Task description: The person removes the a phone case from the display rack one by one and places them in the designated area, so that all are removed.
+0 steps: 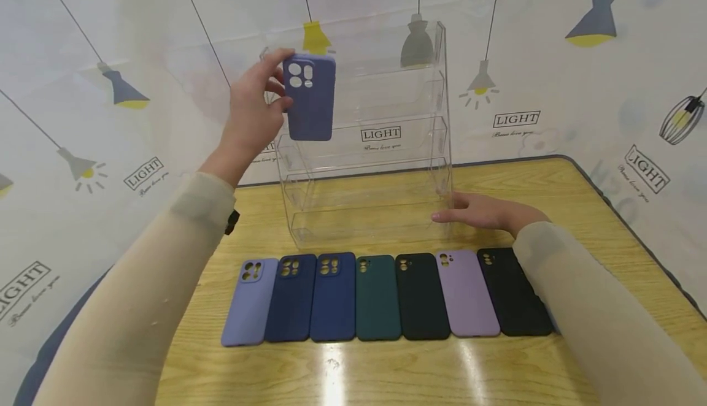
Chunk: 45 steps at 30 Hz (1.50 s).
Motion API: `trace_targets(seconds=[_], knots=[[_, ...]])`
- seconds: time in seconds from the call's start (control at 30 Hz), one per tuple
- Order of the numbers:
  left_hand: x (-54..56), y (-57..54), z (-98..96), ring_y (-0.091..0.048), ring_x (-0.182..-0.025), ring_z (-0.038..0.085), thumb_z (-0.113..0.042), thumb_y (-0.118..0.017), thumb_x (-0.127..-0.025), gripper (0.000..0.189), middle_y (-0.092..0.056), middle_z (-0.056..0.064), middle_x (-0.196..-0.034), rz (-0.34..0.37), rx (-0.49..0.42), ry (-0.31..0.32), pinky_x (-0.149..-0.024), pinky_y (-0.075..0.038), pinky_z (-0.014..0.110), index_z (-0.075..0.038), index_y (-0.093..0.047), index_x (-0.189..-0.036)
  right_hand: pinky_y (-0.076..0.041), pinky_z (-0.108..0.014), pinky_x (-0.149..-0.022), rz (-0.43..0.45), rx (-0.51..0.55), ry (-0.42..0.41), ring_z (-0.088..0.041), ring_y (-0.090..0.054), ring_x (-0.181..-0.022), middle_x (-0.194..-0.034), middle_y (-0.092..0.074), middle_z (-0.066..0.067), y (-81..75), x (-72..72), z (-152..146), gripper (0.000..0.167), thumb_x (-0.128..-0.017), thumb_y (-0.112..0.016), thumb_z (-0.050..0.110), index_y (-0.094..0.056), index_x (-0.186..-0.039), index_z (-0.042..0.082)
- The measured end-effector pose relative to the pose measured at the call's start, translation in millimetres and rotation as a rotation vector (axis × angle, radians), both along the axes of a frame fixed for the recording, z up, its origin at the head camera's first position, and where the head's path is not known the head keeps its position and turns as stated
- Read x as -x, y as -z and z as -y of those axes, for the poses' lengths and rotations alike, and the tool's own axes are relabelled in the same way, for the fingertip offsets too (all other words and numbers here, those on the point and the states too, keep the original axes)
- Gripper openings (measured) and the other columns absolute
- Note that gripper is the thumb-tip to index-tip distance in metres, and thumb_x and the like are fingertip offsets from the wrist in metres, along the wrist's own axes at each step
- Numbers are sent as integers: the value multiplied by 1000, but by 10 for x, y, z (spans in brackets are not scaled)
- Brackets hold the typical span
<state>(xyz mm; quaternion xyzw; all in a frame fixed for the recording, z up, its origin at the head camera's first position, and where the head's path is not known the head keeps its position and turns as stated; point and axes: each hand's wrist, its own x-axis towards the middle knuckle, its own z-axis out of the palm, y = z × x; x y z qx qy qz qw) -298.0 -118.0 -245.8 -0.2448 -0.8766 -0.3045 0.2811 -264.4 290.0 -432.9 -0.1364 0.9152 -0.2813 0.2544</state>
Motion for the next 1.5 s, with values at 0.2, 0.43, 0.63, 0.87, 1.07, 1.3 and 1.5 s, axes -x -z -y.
trace_targets(seconds=[0.2, 0.43, 0.63, 0.87, 1.07, 1.3, 1.5], knots=[[-143, -188, 143, -74, -102, 22, 13, -65, -97, 70, -69, 13, -120, -17, -177, -34, -88, -63, 30, -24, -54, -155, -27, -81, -119, 6, -5, 0, -62, -18, -157, -174, -15, -32, 0, -6, 8, 98, -102, -52, 70, -10, -173, 17], [-357, -230, 468, -70, -99, 16, 16, -63, -95, 80, -61, 1, -115, 202, -315, -30, -81, -67, 28, -38, -53, -154, -27, -81, -120, 1, -18, 8, -62, -19, -156, -174, -17, -33, -5, -5, 3, 99, -102, -51, 72, -10, -173, 18], [-549, -122, 855, -68, -104, 17, 9, -66, -98, 82, -55, -2, -118, 413, -253, -95, -79, -67, 30, -44, -46, -157, -26, -81, -120, 0, -24, 9, -62, -18, -157, -174, -15, -33, -6, -14, -10, 99, -101, -50, 74, -9, -173, 20], [-749, 40, 1188, -67, -97, 20, 8, -66, -98, 81, -55, 7, -125, 522, -231, -141, -75, -68, 30, -38, -43, -160, -27, -82, -119, 1, -21, 4, -62, -18, -157, -174, -16, -32, 3, -15, -12, 97, -102, -50, 72, -7, -174, 23], [-899, 183, 1430, -67, -101, 26, 9, -67, -97, 83, -55, 16, -130, 614, -169, -162, -76, -68, 35, -32, -38, -164, -28, -80, -119, -11, -10, 1, -60, -22, -157, -174, -18, -31, 13, -12, 2, 96, -102, -50, 72, -9, -174, 23], [-970, 385, 1705, -67, -116, 39, 7, -70, -96, 87, -54, 23, -135, 785, -81, -159, -81, -68, 45, -27, -32, -167, -30, -80, -119, 0, -1, 1, -60, -23, -157, -175, -17, -31, -13, -21, 15, 96, -102, -51, 71, -8, -174, 24], [-984, 552, 1852, -70, -109, 34, 10, -67, -96, 87, -54, 23, -133, 885, -93, -144, -84, -68, 47, -24, -31, -167, -33, -80, -117, 23, 0, 7, -60, -25, -156, -174, -17, -32, -24, -31, 15, 97, -102, -51, 72, -7, -174, 23]])
